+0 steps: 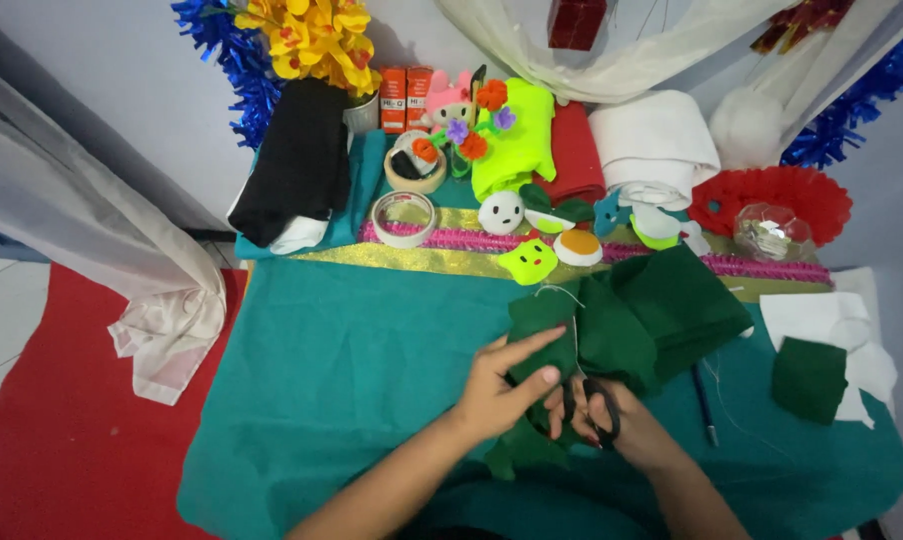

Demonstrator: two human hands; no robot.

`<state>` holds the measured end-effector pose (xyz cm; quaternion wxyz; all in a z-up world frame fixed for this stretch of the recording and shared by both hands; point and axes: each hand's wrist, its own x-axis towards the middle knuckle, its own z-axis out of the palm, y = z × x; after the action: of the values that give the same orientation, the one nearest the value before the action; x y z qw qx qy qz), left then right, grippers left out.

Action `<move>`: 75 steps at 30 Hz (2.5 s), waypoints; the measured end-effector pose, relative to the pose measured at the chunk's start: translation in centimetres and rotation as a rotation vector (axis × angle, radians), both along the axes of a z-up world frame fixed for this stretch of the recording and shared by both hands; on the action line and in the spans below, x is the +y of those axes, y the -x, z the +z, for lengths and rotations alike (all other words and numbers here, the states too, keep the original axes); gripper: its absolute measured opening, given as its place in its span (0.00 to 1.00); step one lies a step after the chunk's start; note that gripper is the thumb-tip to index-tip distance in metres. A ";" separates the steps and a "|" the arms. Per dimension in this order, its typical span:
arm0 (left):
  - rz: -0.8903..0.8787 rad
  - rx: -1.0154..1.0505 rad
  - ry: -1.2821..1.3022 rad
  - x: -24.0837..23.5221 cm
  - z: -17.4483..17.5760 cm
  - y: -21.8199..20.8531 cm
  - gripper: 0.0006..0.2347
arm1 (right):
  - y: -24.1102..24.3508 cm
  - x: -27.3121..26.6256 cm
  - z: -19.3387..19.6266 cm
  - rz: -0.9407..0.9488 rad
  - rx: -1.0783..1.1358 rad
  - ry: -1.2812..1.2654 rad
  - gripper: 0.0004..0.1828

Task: Cutting shapes out of green felt fabric using scissors on a decorated craft table.

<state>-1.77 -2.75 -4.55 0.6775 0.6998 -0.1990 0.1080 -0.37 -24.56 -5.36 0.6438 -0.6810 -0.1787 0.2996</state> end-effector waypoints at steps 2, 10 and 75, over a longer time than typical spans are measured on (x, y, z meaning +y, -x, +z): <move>0.066 0.004 -0.013 -0.2 -0.8 -0.6 0.18 | -0.3 0.1 0.2 0.007 0.023 0.019 0.46; 0.243 0.048 0.189 -0.5 -2.1 -1.4 0.14 | 1.0 2.4 5.3 -0.077 0.148 -0.199 0.32; 0.151 0.557 0.221 1.8 0.9 -4.0 0.13 | 0.9 1.9 0.5 -0.004 0.624 -0.245 0.42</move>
<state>2.27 -0.92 -3.61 0.7682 0.6372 0.0600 -0.0169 -1.32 -22.63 -4.87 0.7451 -0.4743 -0.0064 0.4688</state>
